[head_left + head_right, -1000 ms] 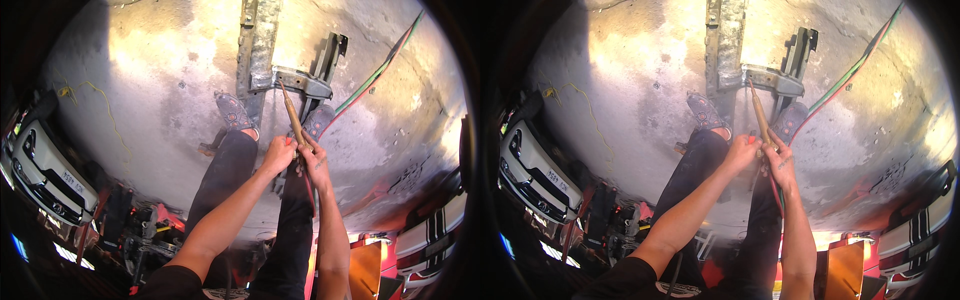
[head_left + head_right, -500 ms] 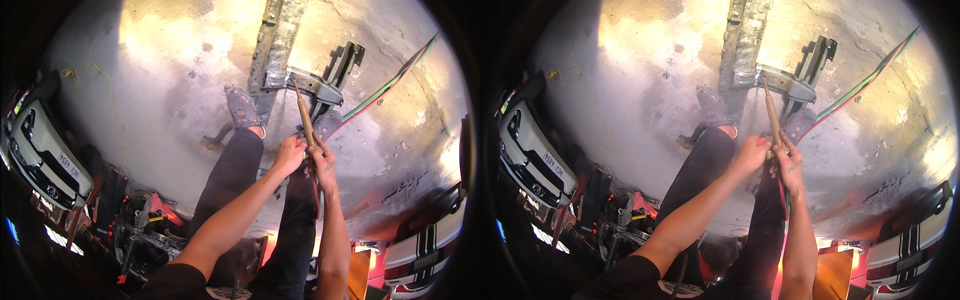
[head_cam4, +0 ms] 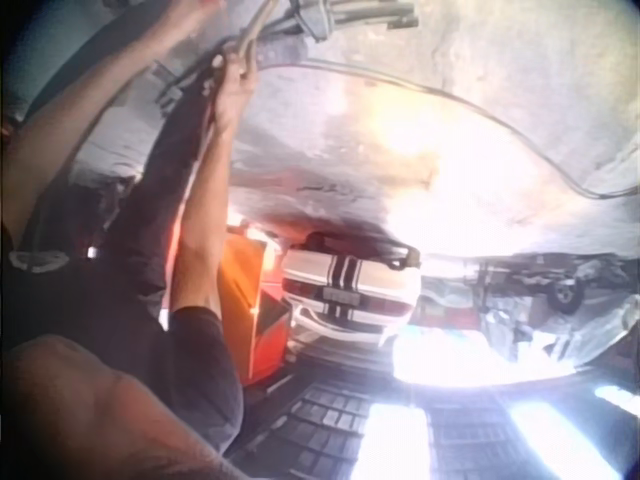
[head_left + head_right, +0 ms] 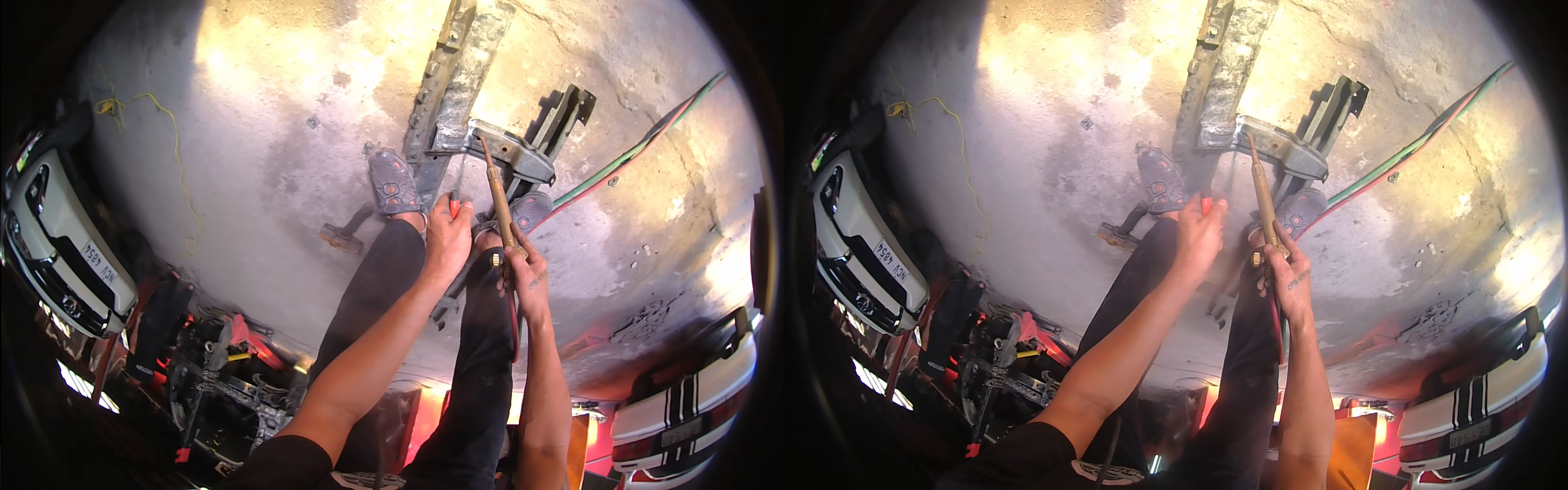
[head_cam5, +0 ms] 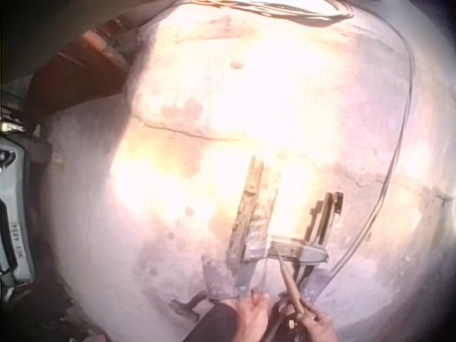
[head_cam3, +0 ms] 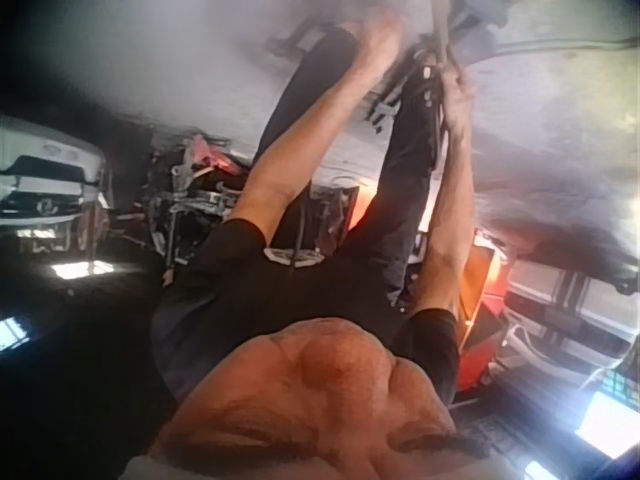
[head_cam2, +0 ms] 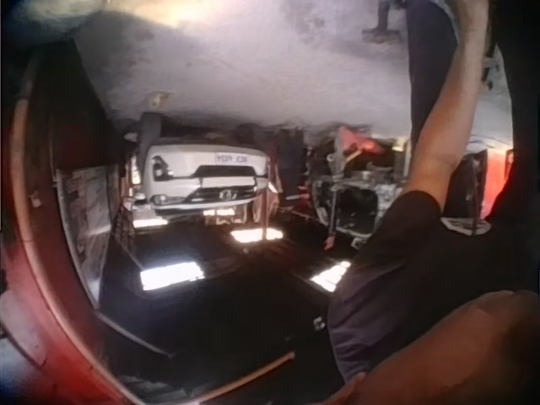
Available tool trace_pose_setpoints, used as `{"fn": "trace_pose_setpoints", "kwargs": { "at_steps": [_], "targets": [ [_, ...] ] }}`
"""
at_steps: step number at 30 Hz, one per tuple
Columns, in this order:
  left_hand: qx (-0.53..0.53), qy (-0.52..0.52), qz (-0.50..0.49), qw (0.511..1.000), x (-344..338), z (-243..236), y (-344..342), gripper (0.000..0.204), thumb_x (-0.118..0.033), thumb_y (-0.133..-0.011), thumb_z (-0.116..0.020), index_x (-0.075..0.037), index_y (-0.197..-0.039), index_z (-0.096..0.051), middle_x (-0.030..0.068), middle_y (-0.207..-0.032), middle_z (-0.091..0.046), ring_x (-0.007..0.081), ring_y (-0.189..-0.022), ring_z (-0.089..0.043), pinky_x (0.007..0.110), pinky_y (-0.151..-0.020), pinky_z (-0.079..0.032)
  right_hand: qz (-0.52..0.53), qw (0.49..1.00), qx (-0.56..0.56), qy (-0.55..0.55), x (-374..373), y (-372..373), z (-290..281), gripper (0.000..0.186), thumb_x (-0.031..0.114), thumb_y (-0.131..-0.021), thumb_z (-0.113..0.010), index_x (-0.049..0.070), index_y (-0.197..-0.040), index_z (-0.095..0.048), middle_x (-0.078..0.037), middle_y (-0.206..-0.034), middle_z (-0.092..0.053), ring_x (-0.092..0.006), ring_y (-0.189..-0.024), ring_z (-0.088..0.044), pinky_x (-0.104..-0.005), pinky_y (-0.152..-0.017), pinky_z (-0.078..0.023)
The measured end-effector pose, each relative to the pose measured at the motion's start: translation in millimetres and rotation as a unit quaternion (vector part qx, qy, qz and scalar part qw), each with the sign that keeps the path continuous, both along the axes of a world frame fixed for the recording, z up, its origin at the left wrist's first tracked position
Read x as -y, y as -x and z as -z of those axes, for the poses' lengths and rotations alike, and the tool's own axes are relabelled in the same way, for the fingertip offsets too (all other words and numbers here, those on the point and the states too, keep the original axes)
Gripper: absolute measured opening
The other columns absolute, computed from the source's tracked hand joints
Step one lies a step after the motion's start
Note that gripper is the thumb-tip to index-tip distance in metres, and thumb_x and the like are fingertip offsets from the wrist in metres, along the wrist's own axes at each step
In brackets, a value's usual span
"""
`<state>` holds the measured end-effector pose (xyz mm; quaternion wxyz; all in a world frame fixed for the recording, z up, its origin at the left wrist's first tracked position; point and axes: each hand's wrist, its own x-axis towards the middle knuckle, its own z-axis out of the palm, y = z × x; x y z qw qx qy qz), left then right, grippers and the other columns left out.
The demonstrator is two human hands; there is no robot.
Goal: The person uses a welding torch and a hammer to work on a metal frame clamped to the floor. They heat and strike the frame repeatedly, then inspect it by hand while squatting on the floor.
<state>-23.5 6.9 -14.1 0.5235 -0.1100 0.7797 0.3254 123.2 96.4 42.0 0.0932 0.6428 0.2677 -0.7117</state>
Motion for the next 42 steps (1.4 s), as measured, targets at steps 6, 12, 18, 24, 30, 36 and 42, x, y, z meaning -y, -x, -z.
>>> {"fn": "trace_pose_setpoints", "kwargs": {
  "at_steps": [6,12,18,24,30,36,42],
  "targets": [
    [-0.012,-0.005,-0.007,1.000,-8.0,-6.3,-0.6,0.031,-0.024,-0.103,-0.066,0.006,-0.095,-0.063,0.0204,-0.075,-0.066,0.0323,-0.068,-0.062,0.046,-0.069,-0.049,-0.002,1.000,-0.001,-0.006,-3.0,0.5,3.7,0.064,0.012,-0.098,-0.069,0.001,-0.157,-0.049,-0.005,-0.078,-0.068,-0.0111,-0.049,-0.058,-0.0260,-0.044,-0.050],
    [0.041,-0.010,0.013,0.999,-9.2,-7.6,-9.2,0.033,-0.025,-0.103,-0.066,0.006,-0.092,-0.063,0.0193,-0.074,-0.066,0.0296,-0.068,-0.063,0.045,-0.069,-0.050,0.004,1.000,-0.007,0.019,-6.5,-2.2,3.0,0.070,0.004,-0.093,-0.071,0.000,-0.158,-0.046,-0.008,-0.090,-0.071,-0.0124,-0.051,-0.060,-0.0267,-0.044,-0.050],
    [0.037,-0.013,0.032,0.999,-8.4,-2.9,-11.9,0.033,-0.026,-0.104,-0.065,0.005,-0.093,-0.064,0.0191,-0.075,-0.067,0.0303,-0.069,-0.064,0.046,-0.069,-0.050,0.015,1.000,-0.013,0.018,-3.9,-7.3,6.5,0.069,0.005,-0.093,-0.070,0.000,-0.158,-0.046,-0.008,-0.090,-0.071,-0.0121,-0.051,-0.060,-0.0265,-0.044,-0.050],
    [0.055,-0.004,-0.012,0.998,-11.2,-4.9,-0.6,0.031,-0.026,-0.104,-0.064,0.005,-0.099,-0.063,0.0191,-0.075,-0.067,0.0318,-0.069,-0.065,0.046,-0.070,-0.051,0.019,1.000,-0.015,0.015,-1.9,-10.1,11.2,0.068,0.006,-0.094,-0.071,0.002,-0.158,-0.048,-0.007,-0.090,-0.070,-0.0118,-0.051,-0.059,-0.0268,-0.044,-0.050],
    [-0.105,0.020,0.034,0.994,29.2,25.2,61.7,0.032,-0.026,-0.105,-0.062,0.006,-0.110,-0.064,0.0204,-0.080,-0.068,0.0322,-0.079,-0.071,0.046,-0.075,-0.054,0.002,1.000,-0.022,0.014,-5.1,-7.5,12.0,0.067,0.007,-0.095,-0.072,0.003,-0.158,-0.049,-0.006,-0.087,-0.068,-0.0114,-0.050,-0.058,-0.0268,-0.044,-0.050],
    [-0.184,0.172,0.189,0.949,95.7,90.7,155.8,0.036,-0.027,-0.102,-0.061,0.004,-0.121,-0.066,0.0312,-0.108,-0.072,0.0462,-0.107,-0.070,0.054,-0.096,-0.053,-0.053,0.999,-0.004,0.003,-14.1,-4.3,5.6,0.069,0.008,-0.094,-0.072,0.002,-0.159,-0.047,-0.003,-0.078,-0.064,-0.0102,-0.053,-0.058,-0.0256,-0.046,-0.048],
    [-0.136,0.261,0.242,0.925,180.9,173.1,185.3,0.037,-0.027,-0.100,-0.061,0.000,-0.125,-0.066,0.0310,-0.120,-0.071,0.0497,-0.117,-0.066,0.056,-0.100,-0.051,-0.091,0.996,0.012,-0.006,-17.1,-1.8,10.4,0.072,0.010,-0.093,-0.072,0.001,-0.159,-0.045,-0.004,-0.080,-0.065,-0.0095,-0.052,-0.057,-0.0251,-0.046,-0.048]
  ]
}}
